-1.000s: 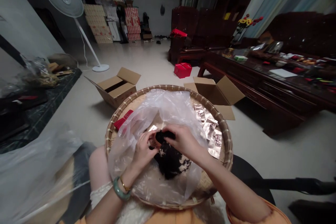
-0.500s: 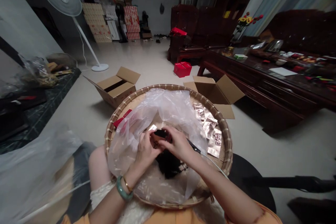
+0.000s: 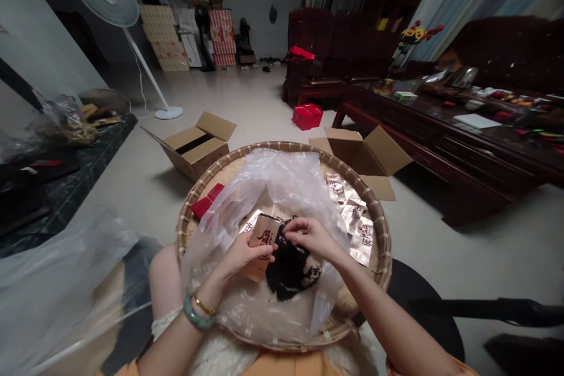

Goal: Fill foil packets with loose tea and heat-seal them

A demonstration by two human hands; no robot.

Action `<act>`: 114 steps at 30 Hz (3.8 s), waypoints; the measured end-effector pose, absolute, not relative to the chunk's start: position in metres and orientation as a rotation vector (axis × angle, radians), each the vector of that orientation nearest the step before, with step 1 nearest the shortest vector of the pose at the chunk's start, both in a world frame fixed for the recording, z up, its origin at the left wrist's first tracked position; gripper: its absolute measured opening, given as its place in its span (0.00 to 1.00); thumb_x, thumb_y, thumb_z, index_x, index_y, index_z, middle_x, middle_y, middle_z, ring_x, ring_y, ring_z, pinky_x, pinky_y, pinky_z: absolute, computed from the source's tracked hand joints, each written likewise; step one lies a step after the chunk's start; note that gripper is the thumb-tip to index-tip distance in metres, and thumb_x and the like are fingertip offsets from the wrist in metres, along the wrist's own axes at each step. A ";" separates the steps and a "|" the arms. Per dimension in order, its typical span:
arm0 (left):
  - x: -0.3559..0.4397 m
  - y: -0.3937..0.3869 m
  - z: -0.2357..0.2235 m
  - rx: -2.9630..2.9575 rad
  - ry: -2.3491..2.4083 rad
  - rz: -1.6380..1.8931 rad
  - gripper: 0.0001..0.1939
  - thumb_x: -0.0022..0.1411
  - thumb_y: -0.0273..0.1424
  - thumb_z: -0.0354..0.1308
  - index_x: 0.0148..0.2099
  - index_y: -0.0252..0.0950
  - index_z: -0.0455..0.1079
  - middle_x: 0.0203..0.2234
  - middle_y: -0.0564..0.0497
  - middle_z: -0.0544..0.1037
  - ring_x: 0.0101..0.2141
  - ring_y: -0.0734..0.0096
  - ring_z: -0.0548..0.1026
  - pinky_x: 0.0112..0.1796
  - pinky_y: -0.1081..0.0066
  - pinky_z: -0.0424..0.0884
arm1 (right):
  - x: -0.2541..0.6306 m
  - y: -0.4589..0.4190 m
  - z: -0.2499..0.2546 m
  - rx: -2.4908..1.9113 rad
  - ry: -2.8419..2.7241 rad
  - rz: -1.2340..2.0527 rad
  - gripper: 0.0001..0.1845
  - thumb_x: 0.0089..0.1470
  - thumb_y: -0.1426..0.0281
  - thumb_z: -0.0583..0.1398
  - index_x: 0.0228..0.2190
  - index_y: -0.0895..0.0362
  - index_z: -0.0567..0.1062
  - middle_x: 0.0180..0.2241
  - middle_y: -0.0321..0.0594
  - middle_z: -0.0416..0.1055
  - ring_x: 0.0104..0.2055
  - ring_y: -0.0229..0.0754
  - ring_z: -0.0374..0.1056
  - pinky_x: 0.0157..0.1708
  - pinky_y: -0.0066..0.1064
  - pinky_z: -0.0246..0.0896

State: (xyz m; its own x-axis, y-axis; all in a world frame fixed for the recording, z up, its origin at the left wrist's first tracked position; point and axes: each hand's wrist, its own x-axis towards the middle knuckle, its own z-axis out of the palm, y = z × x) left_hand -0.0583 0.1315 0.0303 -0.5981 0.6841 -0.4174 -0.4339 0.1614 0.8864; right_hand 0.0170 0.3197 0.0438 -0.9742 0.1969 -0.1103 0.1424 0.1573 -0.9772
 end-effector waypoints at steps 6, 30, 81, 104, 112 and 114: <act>-0.052 0.138 0.029 0.320 1.635 1.509 0.17 0.40 0.34 0.70 0.32 0.31 0.72 0.24 0.50 0.79 0.24 0.68 0.76 0.29 0.70 0.72 | 0.015 0.303 0.051 -0.164 -2.524 1.452 0.18 0.54 0.60 0.58 0.43 0.57 0.74 0.36 0.41 0.73 0.34 0.38 0.67 0.34 0.29 0.61; -0.050 0.139 0.022 0.058 1.530 1.727 0.29 0.35 0.37 0.74 0.41 0.31 0.70 0.35 0.44 0.80 0.33 0.63 0.78 0.32 0.67 0.76 | 0.036 0.366 0.024 -0.458 -2.857 1.437 0.27 0.53 0.63 0.61 0.53 0.60 0.68 0.45 0.48 0.71 0.42 0.47 0.69 0.40 0.36 0.65; -0.060 0.144 0.016 0.427 1.919 1.891 0.18 0.51 0.41 0.63 0.38 0.31 0.74 0.28 0.49 0.78 0.29 0.69 0.73 0.32 0.73 0.68 | 0.015 0.308 0.043 -0.001 -2.811 1.400 0.12 0.54 0.64 0.61 0.36 0.57 0.80 0.35 0.42 0.77 0.36 0.43 0.69 0.34 0.29 0.56; -0.059 0.146 0.023 0.374 1.832 1.924 0.18 0.50 0.40 0.64 0.38 0.31 0.74 0.26 0.50 0.78 0.28 0.70 0.74 0.30 0.74 0.68 | 0.014 0.308 0.048 -0.040 -2.820 1.439 0.11 0.54 0.65 0.60 0.36 0.57 0.80 0.34 0.41 0.77 0.35 0.43 0.69 0.33 0.28 0.55; -0.062 0.148 0.025 0.270 1.654 1.926 0.21 0.49 0.42 0.65 0.40 0.31 0.73 0.31 0.48 0.79 0.32 0.68 0.76 0.34 0.72 0.70 | 0.011 0.314 0.041 -0.065 -2.789 1.492 0.13 0.52 0.64 0.60 0.35 0.57 0.81 0.32 0.39 0.76 0.34 0.42 0.68 0.32 0.28 0.57; -0.063 0.147 0.028 0.300 1.535 1.860 0.24 0.50 0.42 0.65 0.45 0.32 0.72 0.35 0.47 0.79 0.34 0.67 0.76 0.35 0.71 0.70 | 0.009 0.318 0.038 -0.120 -2.736 1.585 0.15 0.52 0.62 0.60 0.36 0.57 0.80 0.32 0.38 0.76 0.32 0.41 0.67 0.31 0.27 0.57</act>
